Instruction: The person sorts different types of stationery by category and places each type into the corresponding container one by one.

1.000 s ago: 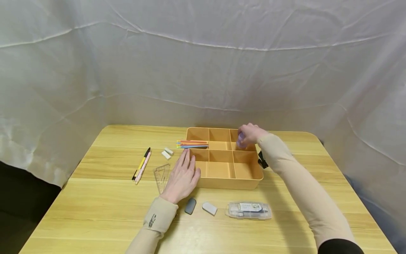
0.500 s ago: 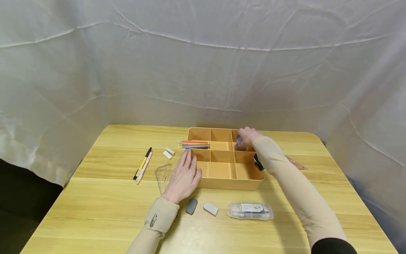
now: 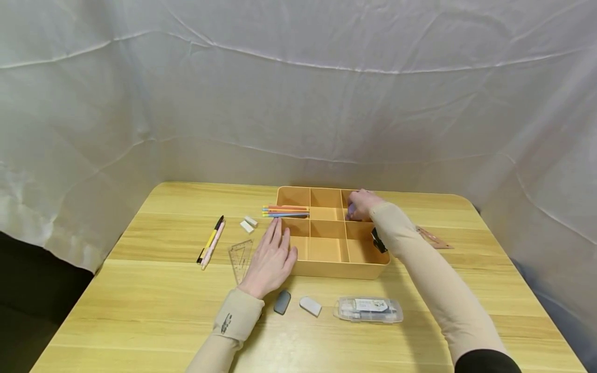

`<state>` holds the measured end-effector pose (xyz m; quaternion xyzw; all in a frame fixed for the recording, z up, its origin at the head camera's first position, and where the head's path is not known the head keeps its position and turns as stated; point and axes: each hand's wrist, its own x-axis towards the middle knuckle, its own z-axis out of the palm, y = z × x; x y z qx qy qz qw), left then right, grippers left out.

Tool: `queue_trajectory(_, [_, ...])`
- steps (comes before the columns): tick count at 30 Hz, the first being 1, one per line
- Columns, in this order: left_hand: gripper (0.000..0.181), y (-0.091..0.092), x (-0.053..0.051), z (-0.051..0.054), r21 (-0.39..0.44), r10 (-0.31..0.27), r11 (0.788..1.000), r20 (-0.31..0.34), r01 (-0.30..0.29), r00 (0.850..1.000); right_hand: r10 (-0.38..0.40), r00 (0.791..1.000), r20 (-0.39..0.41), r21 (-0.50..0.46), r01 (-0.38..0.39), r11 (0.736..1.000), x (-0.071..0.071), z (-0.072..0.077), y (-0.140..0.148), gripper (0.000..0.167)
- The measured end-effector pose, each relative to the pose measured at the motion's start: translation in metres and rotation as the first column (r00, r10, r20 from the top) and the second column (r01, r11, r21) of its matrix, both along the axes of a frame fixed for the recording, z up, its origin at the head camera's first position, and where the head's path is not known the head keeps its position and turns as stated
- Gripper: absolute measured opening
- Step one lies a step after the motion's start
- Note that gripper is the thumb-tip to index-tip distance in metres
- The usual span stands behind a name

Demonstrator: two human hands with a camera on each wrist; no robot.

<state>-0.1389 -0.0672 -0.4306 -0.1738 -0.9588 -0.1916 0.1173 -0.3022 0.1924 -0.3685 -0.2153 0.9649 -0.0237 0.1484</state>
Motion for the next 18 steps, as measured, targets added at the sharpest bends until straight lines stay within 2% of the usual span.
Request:
queue_trajectory(5, [0.052, 0.0001, -0.0002, 0.0000, 0.004, 0.001, 1.000, -0.003, -0.001, 1.000, -0.014, 1.000, 0.003, 0.006, 0.014, 1.000, 0.0004, -0.0020, -0.0010, 0.029])
queue_trajectory(18, [0.052, 0.0012, 0.0001, -0.0002, -0.003, -0.001, 1.000, -0.013, 0.001, 1.000, -0.007, 1.000, 0.001, 0.026, 0.007, 1.000, -0.0015, -0.0074, 0.0013, 0.025])
